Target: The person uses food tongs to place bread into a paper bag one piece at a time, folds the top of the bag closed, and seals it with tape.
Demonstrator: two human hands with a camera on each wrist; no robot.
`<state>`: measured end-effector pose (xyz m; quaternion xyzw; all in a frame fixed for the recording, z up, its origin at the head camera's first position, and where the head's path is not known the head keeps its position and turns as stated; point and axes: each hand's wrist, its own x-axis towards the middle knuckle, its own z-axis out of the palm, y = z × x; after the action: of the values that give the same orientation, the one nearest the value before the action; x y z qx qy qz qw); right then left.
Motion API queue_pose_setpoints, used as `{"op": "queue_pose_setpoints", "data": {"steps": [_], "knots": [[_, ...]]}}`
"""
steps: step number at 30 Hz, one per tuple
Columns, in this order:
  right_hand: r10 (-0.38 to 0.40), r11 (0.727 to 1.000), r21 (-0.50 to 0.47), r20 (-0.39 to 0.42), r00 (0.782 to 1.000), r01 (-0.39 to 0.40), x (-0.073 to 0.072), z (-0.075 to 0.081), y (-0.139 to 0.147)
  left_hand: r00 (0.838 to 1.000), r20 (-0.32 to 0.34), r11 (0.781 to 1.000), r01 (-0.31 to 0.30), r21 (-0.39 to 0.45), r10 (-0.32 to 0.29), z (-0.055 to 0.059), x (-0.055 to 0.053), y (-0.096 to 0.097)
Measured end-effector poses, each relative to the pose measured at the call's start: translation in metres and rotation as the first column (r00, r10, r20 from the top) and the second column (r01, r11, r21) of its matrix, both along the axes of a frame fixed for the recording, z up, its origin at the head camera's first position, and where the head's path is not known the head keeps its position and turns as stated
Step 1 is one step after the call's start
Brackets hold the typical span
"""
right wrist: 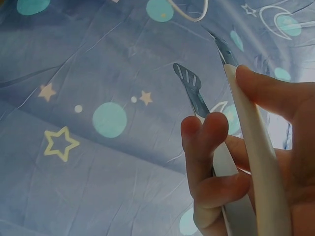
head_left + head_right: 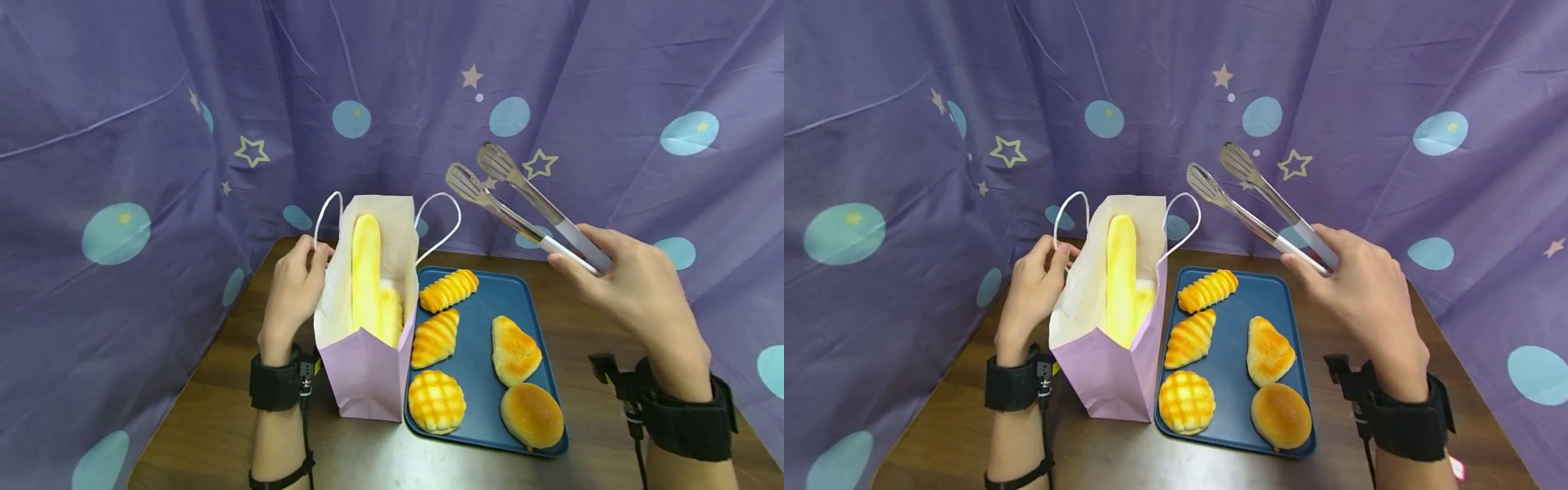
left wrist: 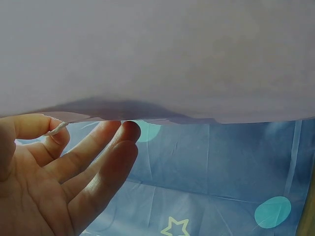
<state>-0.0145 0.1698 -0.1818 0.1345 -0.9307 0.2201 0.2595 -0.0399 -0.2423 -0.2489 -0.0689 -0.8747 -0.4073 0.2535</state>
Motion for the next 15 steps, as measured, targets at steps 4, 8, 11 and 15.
{"op": "queue_pose_setpoints", "data": {"steps": [4,8,11,15], "knots": [[-0.018,1.000,-0.005,0.008,1.000,0.018,-0.001,-0.005,0.008,1.000,-0.005,1.000,0.003,0.006,-0.003,-0.001,0.000,0.000],[-0.026,1.000,-0.009,0.000,1.000,0.026,-0.002,-0.008,0.012,1.000,-0.012,1.000,0.002,0.006,-0.002,-0.001,-0.001,0.000],[-0.031,0.999,-0.018,0.013,0.999,0.031,-0.002,-0.011,0.015,1.000,-0.009,1.000,-0.001,0.004,0.001,-0.001,-0.001,0.000],[-0.041,0.999,-0.022,0.033,0.999,0.042,-0.003,-0.017,0.018,1.000,-0.006,1.000,-0.004,0.006,0.004,-0.002,-0.001,0.001]]}}
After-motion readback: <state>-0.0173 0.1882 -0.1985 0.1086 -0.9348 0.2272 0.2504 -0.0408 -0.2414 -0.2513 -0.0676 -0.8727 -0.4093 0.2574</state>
